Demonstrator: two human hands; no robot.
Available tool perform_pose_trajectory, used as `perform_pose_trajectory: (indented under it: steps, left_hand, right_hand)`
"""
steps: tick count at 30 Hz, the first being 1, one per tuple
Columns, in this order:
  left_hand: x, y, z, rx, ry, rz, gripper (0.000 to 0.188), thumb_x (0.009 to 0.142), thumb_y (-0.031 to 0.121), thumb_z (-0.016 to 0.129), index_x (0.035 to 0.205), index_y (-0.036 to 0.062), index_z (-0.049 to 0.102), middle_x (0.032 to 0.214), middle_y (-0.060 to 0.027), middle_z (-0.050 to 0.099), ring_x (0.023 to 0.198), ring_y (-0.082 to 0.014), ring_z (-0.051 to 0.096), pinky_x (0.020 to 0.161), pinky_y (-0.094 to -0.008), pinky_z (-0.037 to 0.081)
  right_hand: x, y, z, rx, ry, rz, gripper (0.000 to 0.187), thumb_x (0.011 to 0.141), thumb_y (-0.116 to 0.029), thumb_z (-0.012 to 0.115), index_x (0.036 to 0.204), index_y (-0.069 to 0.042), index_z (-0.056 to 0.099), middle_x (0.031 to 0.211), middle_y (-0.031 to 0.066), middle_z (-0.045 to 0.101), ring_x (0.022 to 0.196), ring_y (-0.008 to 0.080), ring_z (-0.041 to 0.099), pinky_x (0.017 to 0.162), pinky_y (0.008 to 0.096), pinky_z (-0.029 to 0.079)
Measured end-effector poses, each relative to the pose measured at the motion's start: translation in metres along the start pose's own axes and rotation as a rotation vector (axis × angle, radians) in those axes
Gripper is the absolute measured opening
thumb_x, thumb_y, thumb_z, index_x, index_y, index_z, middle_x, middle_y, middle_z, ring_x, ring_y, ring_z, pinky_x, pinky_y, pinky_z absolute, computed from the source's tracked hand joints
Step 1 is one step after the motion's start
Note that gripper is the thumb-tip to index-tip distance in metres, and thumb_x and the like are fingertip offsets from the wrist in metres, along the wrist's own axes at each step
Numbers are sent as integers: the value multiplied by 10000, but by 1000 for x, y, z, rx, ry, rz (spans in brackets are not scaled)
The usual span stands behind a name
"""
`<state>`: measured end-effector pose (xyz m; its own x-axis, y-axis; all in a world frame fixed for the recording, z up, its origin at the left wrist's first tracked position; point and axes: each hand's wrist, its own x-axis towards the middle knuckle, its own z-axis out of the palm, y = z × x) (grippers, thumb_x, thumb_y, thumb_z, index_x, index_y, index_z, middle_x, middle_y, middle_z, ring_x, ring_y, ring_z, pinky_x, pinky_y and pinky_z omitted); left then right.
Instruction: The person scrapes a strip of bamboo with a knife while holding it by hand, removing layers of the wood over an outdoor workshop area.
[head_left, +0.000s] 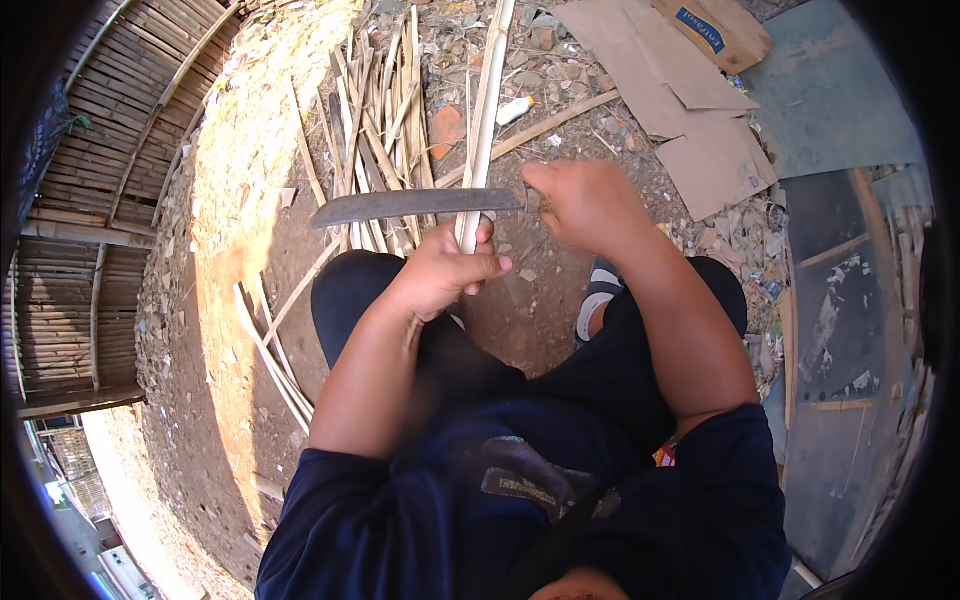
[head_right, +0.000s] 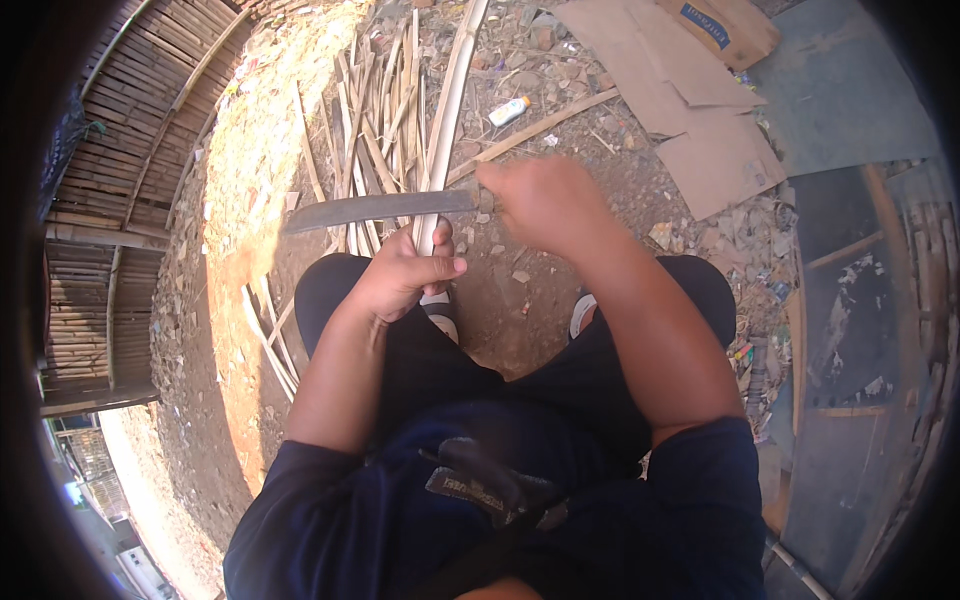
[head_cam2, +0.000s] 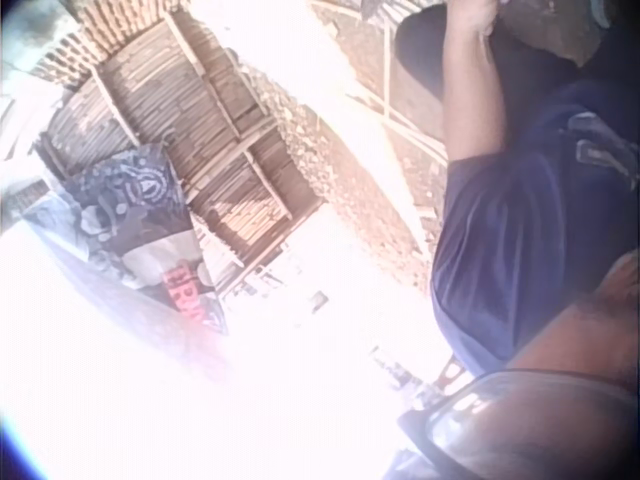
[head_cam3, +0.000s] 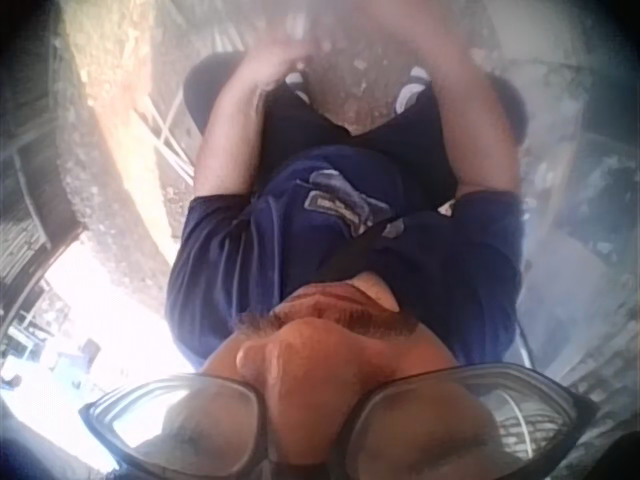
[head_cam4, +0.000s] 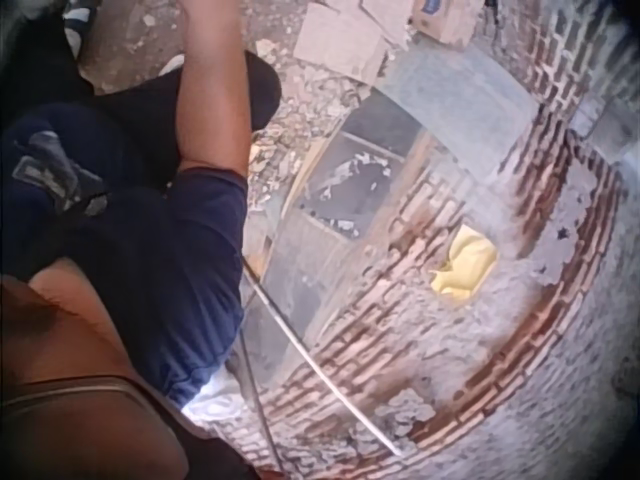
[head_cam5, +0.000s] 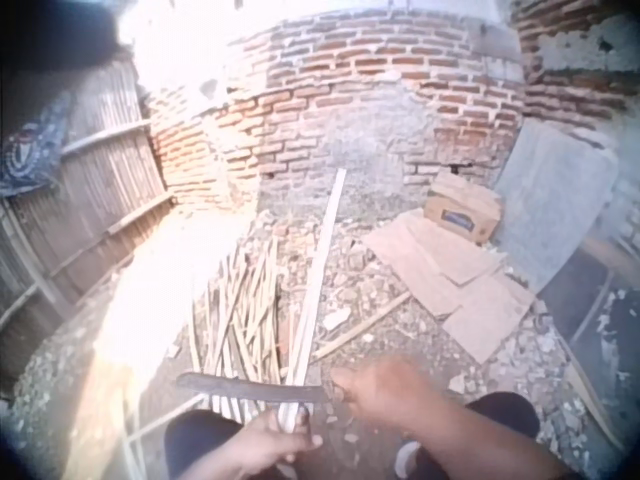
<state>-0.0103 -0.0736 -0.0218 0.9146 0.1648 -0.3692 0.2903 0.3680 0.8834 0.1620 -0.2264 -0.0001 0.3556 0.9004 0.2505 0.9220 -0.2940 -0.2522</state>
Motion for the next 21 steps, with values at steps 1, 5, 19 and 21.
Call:
perform_pose_trajectory:
  steps: [1,5,19,21]
  left_hand:
    - [4,3,-1,-14,-8,-9,348,807,-53,743,928,152,488,707,49,521,536,-64,458,509,-228,350]
    - [-1,2,-4,-35,-10,-18,353,809,-63,738,930,155,489,725,48,526,541,-65,466,507,-223,354]
    - [-2,5,-2,-50,-6,-22,316,842,2,742,918,163,482,710,58,524,529,-52,456,502,-211,351]
    - [0,7,-5,-47,2,-54,318,848,19,754,924,162,481,719,56,539,527,-51,458,496,-207,348]
  right_hand:
    - [5,7,2,7,20,28,242,719,-103,722,916,-97,581,796,116,656,786,364,683,656,491,530]
    - [2,8,6,-2,19,-4,237,713,-89,719,901,-94,575,784,117,652,778,365,681,660,493,530]
    - [6,19,4,-18,80,34,239,736,-102,728,946,-106,614,805,114,680,810,352,694,682,480,541]
    - [7,22,2,-40,68,67,224,748,-107,723,950,-109,625,806,110,690,808,348,700,680,481,543]
